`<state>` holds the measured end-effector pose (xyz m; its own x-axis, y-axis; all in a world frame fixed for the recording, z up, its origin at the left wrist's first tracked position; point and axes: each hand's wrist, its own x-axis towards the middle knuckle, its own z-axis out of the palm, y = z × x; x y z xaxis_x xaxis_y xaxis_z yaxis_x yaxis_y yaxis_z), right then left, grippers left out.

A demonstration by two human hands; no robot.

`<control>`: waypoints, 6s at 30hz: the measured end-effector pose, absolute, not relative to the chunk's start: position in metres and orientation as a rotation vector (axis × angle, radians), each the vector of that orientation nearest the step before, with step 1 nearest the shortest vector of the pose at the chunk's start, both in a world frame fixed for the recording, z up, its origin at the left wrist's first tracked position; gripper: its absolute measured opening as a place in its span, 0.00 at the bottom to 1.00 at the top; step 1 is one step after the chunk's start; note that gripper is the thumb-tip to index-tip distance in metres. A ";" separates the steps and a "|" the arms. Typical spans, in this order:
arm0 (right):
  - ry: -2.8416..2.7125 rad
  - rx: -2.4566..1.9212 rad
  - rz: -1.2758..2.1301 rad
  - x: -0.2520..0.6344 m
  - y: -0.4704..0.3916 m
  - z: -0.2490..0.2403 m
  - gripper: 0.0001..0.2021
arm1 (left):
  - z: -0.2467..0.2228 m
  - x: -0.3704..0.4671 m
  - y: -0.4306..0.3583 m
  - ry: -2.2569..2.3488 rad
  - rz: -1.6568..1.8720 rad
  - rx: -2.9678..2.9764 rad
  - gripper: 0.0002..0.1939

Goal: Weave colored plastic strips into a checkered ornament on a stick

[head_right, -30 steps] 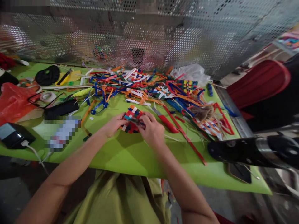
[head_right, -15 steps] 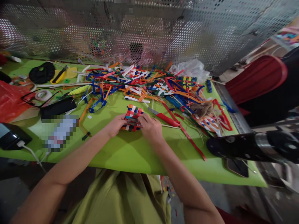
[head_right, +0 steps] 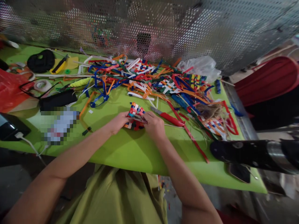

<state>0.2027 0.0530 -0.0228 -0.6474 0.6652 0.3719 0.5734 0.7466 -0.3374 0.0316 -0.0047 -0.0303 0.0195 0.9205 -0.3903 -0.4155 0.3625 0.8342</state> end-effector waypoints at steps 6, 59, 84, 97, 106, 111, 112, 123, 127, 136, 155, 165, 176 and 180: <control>-2.492 -0.935 0.192 0.200 0.053 -0.024 0.12 | -0.028 0.031 -0.004 1.103 1.119 0.555 0.08; -2.250 -1.271 0.387 0.230 0.072 0.001 0.11 | -0.014 0.007 -0.001 1.108 1.302 0.552 0.12; -2.370 -1.074 0.728 0.216 0.063 -0.009 0.09 | -0.013 0.012 -0.002 1.193 1.465 0.406 0.09; -2.184 -1.210 0.544 0.227 0.068 0.002 0.11 | -0.013 -0.013 0.006 1.355 1.730 0.618 0.25; -2.219 -1.063 0.417 0.216 0.047 -0.006 0.10 | -0.014 0.021 -0.006 0.985 1.335 0.738 0.29; -2.322 -0.953 0.818 0.201 0.033 -0.012 0.15 | -0.008 0.021 -0.005 0.850 1.394 0.588 0.24; -2.316 -0.940 0.881 0.199 0.032 -0.011 0.15 | -0.006 0.018 -0.004 0.835 1.421 0.559 0.23; -2.109 -0.945 1.475 0.193 0.034 -0.005 0.14 | -0.005 0.008 -0.002 0.853 1.410 0.624 0.24; -1.980 -0.981 1.534 0.194 0.034 -0.005 0.16 | -0.004 0.009 -0.003 0.937 1.408 0.614 0.24; -1.455 -1.115 1.582 0.200 0.037 0.001 0.18 | -0.006 0.018 -0.009 0.941 1.127 0.726 0.15; -1.411 -1.055 1.666 0.197 0.035 -0.002 0.17 | -0.008 0.021 -0.011 1.108 1.382 0.547 0.13; -1.436 -1.041 1.700 0.196 0.036 -0.003 0.16 | -0.005 0.023 -0.012 1.092 1.402 0.542 0.11; -1.305 -1.042 1.710 0.196 0.035 0.001 0.14 | -0.008 0.024 -0.012 1.092 1.265 0.599 0.22; -1.279 -1.070 1.680 0.198 0.037 -0.001 0.15 | -0.007 0.025 -0.012 1.105 1.265 0.604 0.24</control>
<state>0.1979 0.0373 -0.0009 -0.3647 0.9150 -0.1725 -0.0771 -0.2143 -0.9737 0.0251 -0.0116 -0.0073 -0.0734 0.9465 -0.3141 -0.4381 0.2524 0.8628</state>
